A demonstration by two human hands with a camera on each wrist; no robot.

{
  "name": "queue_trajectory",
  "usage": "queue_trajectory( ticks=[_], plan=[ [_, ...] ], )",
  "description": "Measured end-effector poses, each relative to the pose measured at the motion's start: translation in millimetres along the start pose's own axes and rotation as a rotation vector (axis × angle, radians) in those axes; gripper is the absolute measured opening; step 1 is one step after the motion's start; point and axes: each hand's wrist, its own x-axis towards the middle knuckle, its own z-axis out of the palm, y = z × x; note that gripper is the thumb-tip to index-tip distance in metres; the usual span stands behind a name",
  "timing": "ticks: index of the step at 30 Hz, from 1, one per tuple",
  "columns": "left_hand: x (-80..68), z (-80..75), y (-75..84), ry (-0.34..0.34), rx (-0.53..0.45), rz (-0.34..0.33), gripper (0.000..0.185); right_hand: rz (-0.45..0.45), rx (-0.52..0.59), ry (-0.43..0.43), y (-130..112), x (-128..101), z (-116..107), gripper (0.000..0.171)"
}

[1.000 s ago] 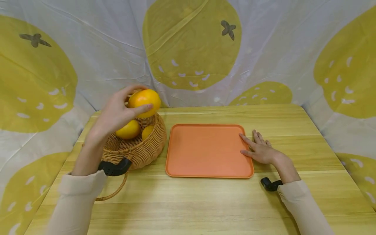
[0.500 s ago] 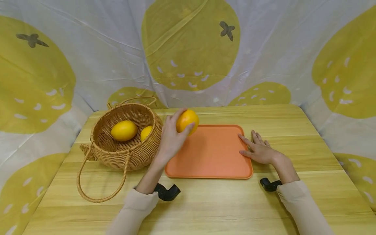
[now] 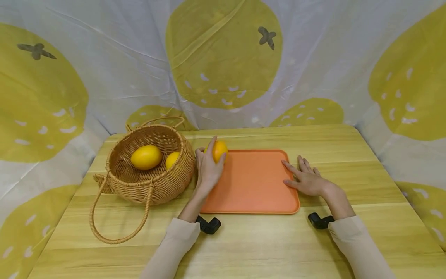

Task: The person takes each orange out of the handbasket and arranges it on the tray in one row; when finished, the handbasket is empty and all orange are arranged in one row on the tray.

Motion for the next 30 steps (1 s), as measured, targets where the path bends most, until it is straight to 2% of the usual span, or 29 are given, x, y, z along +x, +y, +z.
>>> queue_trajectory(
  ticks=[7,13,18,30],
  plan=[
    [1.4,5.0,-8.8,0.013,0.063,0.022,0.054,-0.008,-0.004,0.007,0.5,-0.1,-0.9,0.077],
    [3.1,-0.6,-12.6,-0.067,0.09,-0.012,0.064,-0.009,-0.001,-0.002,-0.2,-0.3,-0.6,0.076],
    [6.5,-5.6,-17.3,-0.108,0.105,0.018,0.066,-0.009,0.001,-0.004,0.0,-1.4,-0.7,0.075],
    [8.2,-3.4,-22.4,-0.09,0.082,0.043,0.066,-0.013,-0.02,-0.012,3.5,-2.1,-4.3,0.075]
  ],
)
